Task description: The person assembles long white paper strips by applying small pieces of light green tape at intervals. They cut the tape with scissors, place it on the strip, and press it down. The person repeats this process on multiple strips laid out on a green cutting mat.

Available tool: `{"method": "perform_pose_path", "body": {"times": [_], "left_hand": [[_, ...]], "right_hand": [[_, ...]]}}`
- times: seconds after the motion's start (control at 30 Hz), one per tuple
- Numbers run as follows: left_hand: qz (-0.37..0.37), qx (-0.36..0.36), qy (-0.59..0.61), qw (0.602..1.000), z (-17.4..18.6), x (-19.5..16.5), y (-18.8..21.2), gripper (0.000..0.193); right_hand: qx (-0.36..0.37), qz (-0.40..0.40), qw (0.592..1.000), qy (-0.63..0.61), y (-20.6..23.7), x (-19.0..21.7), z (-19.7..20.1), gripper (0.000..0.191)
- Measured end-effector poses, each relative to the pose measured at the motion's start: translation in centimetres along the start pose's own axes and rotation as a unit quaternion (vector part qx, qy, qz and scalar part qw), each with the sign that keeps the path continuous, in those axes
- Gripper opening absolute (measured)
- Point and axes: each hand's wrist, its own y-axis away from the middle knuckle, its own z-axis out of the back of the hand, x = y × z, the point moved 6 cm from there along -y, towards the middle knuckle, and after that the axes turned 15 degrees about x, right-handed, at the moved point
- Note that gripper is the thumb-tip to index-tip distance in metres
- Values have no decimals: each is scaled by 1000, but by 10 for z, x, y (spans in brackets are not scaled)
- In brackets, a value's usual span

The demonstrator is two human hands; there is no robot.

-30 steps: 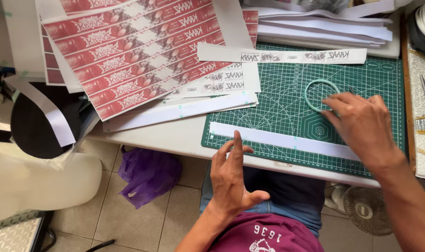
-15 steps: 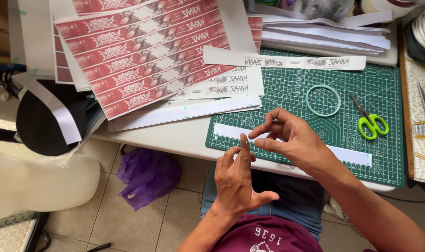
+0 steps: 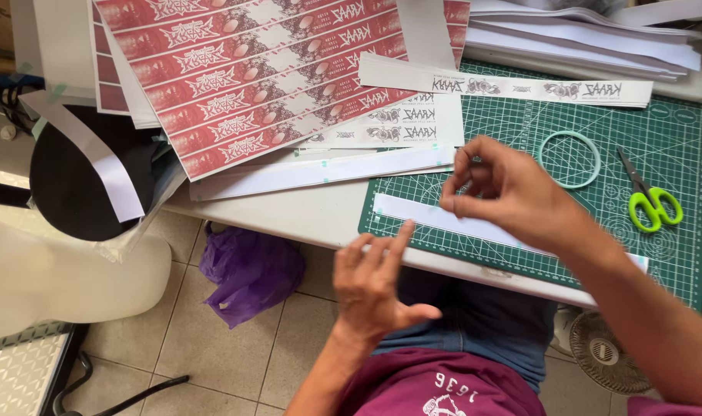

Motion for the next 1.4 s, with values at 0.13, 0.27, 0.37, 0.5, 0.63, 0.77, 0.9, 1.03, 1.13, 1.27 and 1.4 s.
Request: {"method": "perform_pose_path", "body": {"times": [0.13, 0.27, 0.37, 0.5, 0.63, 0.77, 0.9, 1.03, 1.13, 1.27, 1.4], "left_hand": [[7, -14, -26, 1000, 12, 44, -16, 101], [-4, 19, 2, 1000, 8, 75, -36, 102], [-23, 42, 22, 999, 2, 90, -52, 104], [-41, 69, 56, 995, -2, 107, -69, 108], [-44, 79, 67, 994, -5, 118, -77, 108], [-41, 84, 66, 993, -7, 125, -80, 109], [-41, 82, 61, 994, -9, 128, -80, 109], [-37, 78, 65, 994, -12, 129, -80, 110], [-36, 76, 69, 994, -12, 129, -79, 110], [-36, 78, 70, 994, -13, 129, -79, 110], [-35, 79, 71, 994, -13, 130, -79, 110]], "right_hand": [[44, -33, 997, 58, -50, 1, 19, 32], [61, -97, 985, 131, -94, -9, 20, 29], [90, -102, 980, 144, -125, -14, 15, 29], [112, -91, 974, 177, -151, -15, 11, 30], [116, -98, 973, 176, -170, -13, 14, 29], [113, -104, 968, 200, -182, -12, 12, 29], [114, -98, 962, 229, -189, -14, 9, 28], [103, -76, 955, 267, -194, -17, 7, 28], [103, -53, 953, 280, -197, -20, 5, 28], [94, -15, 940, 327, -197, -21, 3, 30], [83, -4, 931, 356, -195, -22, 1, 30]]}}
